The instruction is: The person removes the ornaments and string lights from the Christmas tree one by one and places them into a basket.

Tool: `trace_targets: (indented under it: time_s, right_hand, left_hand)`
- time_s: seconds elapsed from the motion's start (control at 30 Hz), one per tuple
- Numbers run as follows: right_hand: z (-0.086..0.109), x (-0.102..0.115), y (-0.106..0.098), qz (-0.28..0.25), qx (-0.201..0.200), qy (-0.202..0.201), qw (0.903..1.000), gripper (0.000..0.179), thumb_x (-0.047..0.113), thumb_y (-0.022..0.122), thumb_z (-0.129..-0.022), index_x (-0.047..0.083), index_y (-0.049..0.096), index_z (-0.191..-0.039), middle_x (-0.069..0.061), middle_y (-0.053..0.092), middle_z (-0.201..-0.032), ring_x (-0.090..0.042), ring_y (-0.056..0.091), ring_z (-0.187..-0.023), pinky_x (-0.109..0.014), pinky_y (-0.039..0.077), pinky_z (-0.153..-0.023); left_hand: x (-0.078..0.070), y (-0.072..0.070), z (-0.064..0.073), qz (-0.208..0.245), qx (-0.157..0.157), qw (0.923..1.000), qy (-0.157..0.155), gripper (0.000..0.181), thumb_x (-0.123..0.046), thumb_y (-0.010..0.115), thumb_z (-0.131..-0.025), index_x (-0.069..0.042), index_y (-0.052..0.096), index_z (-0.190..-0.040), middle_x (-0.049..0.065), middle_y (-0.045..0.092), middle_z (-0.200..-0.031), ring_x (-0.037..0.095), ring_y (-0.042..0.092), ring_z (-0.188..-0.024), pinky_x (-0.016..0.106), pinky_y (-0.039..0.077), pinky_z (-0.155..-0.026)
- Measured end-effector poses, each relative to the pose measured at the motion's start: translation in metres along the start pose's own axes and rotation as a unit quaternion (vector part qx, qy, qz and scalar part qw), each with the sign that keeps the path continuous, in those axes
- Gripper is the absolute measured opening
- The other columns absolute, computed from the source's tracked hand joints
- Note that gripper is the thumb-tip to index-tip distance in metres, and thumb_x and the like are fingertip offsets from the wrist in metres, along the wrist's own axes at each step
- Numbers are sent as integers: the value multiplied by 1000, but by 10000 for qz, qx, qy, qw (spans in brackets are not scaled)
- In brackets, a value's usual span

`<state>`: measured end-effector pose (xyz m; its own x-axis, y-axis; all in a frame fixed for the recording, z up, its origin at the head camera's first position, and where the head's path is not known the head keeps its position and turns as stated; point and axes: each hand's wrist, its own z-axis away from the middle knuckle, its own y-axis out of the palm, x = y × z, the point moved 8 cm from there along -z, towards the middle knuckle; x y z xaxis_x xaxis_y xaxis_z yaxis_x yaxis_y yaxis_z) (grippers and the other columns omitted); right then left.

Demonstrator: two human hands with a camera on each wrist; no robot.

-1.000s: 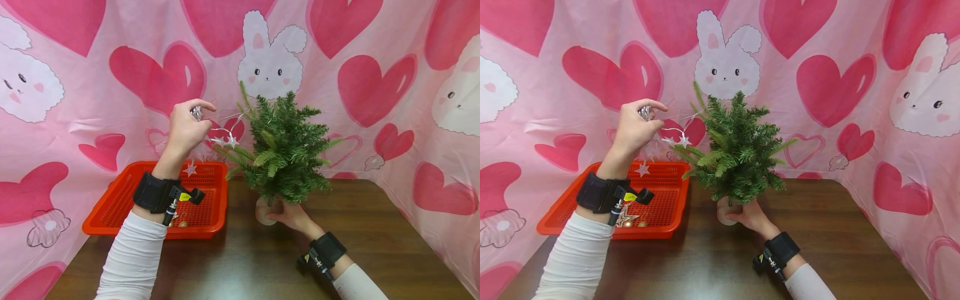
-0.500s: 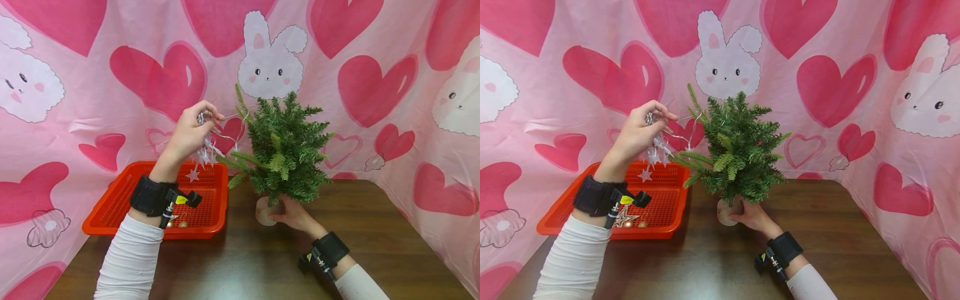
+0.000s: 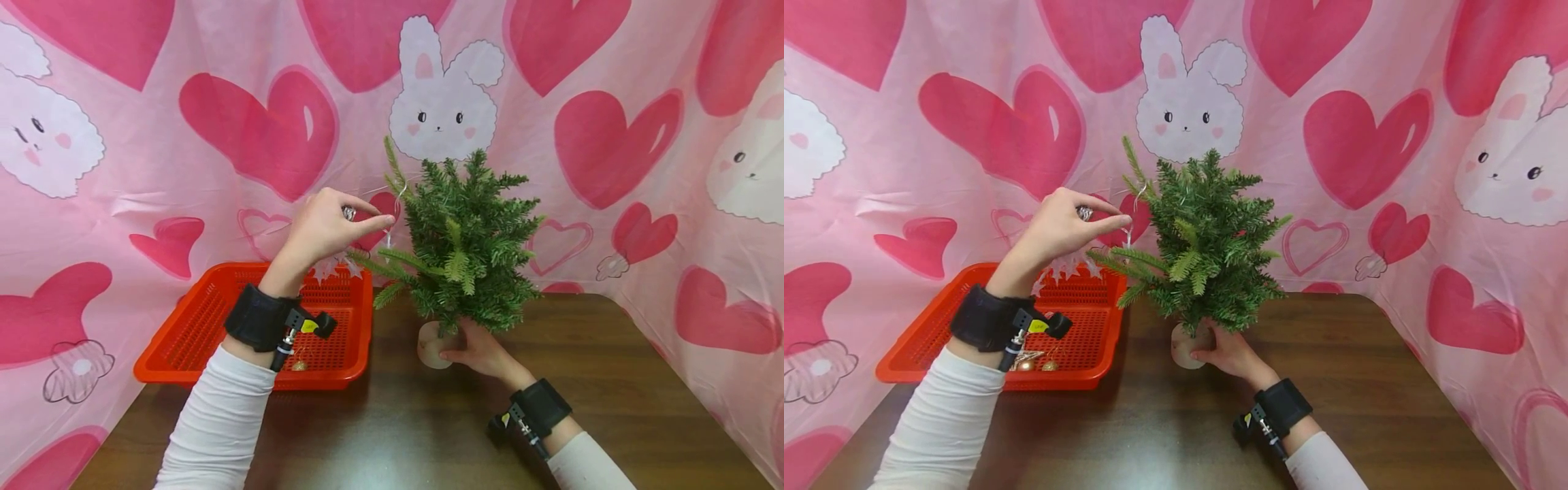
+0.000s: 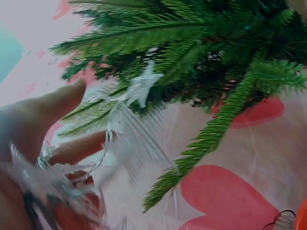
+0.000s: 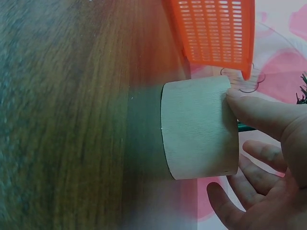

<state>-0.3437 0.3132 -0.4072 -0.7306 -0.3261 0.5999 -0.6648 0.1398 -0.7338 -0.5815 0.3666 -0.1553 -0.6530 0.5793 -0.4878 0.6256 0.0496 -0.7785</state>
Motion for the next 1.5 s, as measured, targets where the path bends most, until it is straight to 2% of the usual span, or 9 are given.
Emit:
trace_targets:
  time_s: [0.13, 0.27, 0.4, 0.5, 0.73, 1.07, 1.2, 1.4, 1.5]
  right_hand:
    - [0, -1, 0, -34, -15, 8, 10000, 80, 26, 81, -82, 4, 40, -148, -18, 47, -149, -37, 45, -137, -55, 41, -106]
    - [1, -1, 0, 23, 30, 99, 9999, 81, 27, 80, -83, 0, 40, -147, -22, 47, -149, -41, 46, -136, -57, 41, -105]
    - [1, -3, 1, 62, 76, 167, 9998, 81, 29, 79, -84, -1, 39, -148, -22, 47, -149, -40, 45, -136, -56, 41, -106]
    - [1, -2, 1, -38, 51, 61, 10000, 81, 27, 80, -83, 2, 39, -148, -19, 47, -149, -37, 47, -136, -54, 42, -105]
    - [4, 0, -1, -531, 156, -111, 9984, 86, 23, 79, -84, 9, 29, -153, -16, 40, -154, -35, 41, -140, -53, 42, -105]
    - [13, -14, 2, -387, 819, 903, 9918, 73, 30, 68, -93, -1, 35, -149, -30, 48, -144, -46, 51, -130, -53, 50, -96]
    - [13, -13, 2, -263, 534, 1045, 9927, 80, 37, 71, -90, -1, 35, -149, -29, 49, -144, -46, 50, -130, -55, 48, -100]
    - [7, 1, 1, 174, -101, 508, 9985, 88, 38, 77, -85, 3, 32, -152, -24, 41, -152, -47, 47, -133, -59, 45, -102]
    - [7, -3, 4, 77, -70, 826, 9965, 88, 40, 76, -85, 2, 33, -151, -25, 42, -151, -49, 49, -129, -59, 47, -98]
  left_hand:
    - [-3, 8, -1, -778, 44, 9967, -203, 45, -70, 70, -75, -34, 79, -100, -4, 59, -58, 18, 49, -54, 28, 27, -47]
    - [-6, 11, -4, -858, -113, 9962, -110, 33, -62, 75, -76, -31, 81, -87, -6, 65, -62, 18, 53, -59, 28, 31, -49]
    - [-9, 8, -5, -367, -517, 9979, 159, 22, -40, 70, -82, -24, 74, -68, -5, 57, -60, 16, 49, -57, 28, 32, -49]
    - [-12, 2, -5, 140, -883, 9951, 434, 21, -29, 63, -82, -19, 69, -65, -1, 56, -68, 17, 49, -63, 29, 35, -54]
    - [-24, -8, -5, 1067, -1217, 9796, 1192, 17, -23, 64, -89, -12, 78, -90, 6, 68, -91, 19, 56, -80, 30, 44, -69]
    - [-30, -22, 0, 1939, -1757, 9523, 1572, 16, -15, 65, -94, -6, 75, -104, 11, 75, -94, 13, 59, -67, 19, 48, -56]
    - [-30, -29, 1, 2175, -1989, 9408, 1672, 15, -13, 66, -94, -3, 73, -103, 13, 76, -94, 9, 61, -69, 17, 47, -59]
    - [-32, -38, 1, 2318, -2272, 9285, 1806, 20, -20, 69, -93, -2, 73, -97, 12, 72, -85, 10, 57, -64, 20, 47, -57]
    - [-35, -39, -1, 2360, -2290, 9269, 1808, 20, -23, 69, -92, -3, 74, -96, 10, 71, -84, 11, 57, -64, 21, 48, -57]
